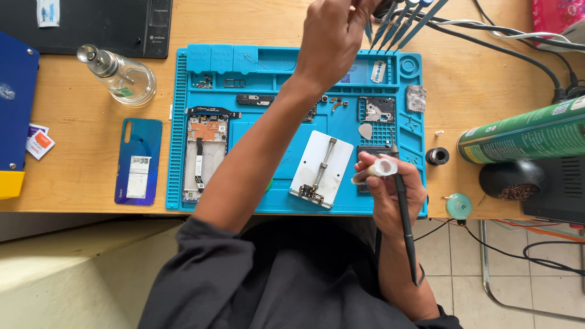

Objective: The person solders a small electronic component mounted on a white fixture using a soldering iron and solder wire. They repeatedly apply solder to the component, clean the iron tip on a sponge, and adjust the component's position on the fixture.

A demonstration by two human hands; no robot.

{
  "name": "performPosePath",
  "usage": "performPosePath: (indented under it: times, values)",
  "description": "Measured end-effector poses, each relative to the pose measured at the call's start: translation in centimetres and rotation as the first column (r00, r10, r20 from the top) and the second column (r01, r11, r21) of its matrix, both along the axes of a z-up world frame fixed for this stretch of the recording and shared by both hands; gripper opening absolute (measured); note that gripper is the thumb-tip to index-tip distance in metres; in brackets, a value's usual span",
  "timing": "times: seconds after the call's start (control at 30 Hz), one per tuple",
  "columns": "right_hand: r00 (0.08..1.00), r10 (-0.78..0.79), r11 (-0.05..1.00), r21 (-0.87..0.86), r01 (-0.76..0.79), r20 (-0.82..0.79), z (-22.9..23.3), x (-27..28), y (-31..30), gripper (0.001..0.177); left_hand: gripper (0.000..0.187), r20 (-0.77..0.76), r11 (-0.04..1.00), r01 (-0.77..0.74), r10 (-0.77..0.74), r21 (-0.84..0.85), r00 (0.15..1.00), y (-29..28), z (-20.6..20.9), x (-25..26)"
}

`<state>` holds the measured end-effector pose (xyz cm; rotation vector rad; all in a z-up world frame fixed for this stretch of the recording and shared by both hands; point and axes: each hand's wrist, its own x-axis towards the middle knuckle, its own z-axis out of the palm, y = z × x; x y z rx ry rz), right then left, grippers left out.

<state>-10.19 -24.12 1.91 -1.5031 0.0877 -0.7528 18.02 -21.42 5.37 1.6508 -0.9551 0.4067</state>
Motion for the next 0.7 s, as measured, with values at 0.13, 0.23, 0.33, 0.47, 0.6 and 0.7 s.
performPosePath:
  times: [0.13,0.23,0.33,0.47,0.6,0.7]
  values:
    - [0.997,0.079,0.996,0.045,-0.08,0.025,-1.4,-0.2,0.4,0.032,0.038,0.022,0.953,0.303,-0.303,-0.016,0.953,8.9,10.5,-8.5]
    - [0.99,0.136,0.991,0.0,-0.137,0.046,-2.3,-0.3,0.6,0.03,0.027,-0.044,0.925,0.371,-0.369,0.08,0.928,13.0,11.2,-12.8]
    - [0.996,-0.013,0.99,-0.142,0.001,-0.086,-4.6,-1.1,0.6,0.041,0.018,-0.181,0.885,0.466,-0.458,0.003,0.87,14.8,9.8,-15.3]
    - [0.998,0.052,0.982,-0.178,-0.058,-0.04,-3.9,-0.9,1.3,0.04,0.016,-0.192,0.901,0.433,-0.421,0.022,0.886,16.0,8.0,-16.3]
    - [0.995,0.096,0.986,-0.141,-0.093,0.014,-3.4,-0.4,1.6,0.038,0.019,-0.239,0.925,0.376,-0.375,-0.042,0.896,17.1,8.6,-17.0]
    - [0.985,0.158,0.983,-0.109,-0.151,0.061,-0.1,0.5,2.5,0.033,0.023,-0.249,0.879,0.378,-0.451,-0.29,0.857,18.2,9.8,-17.5]
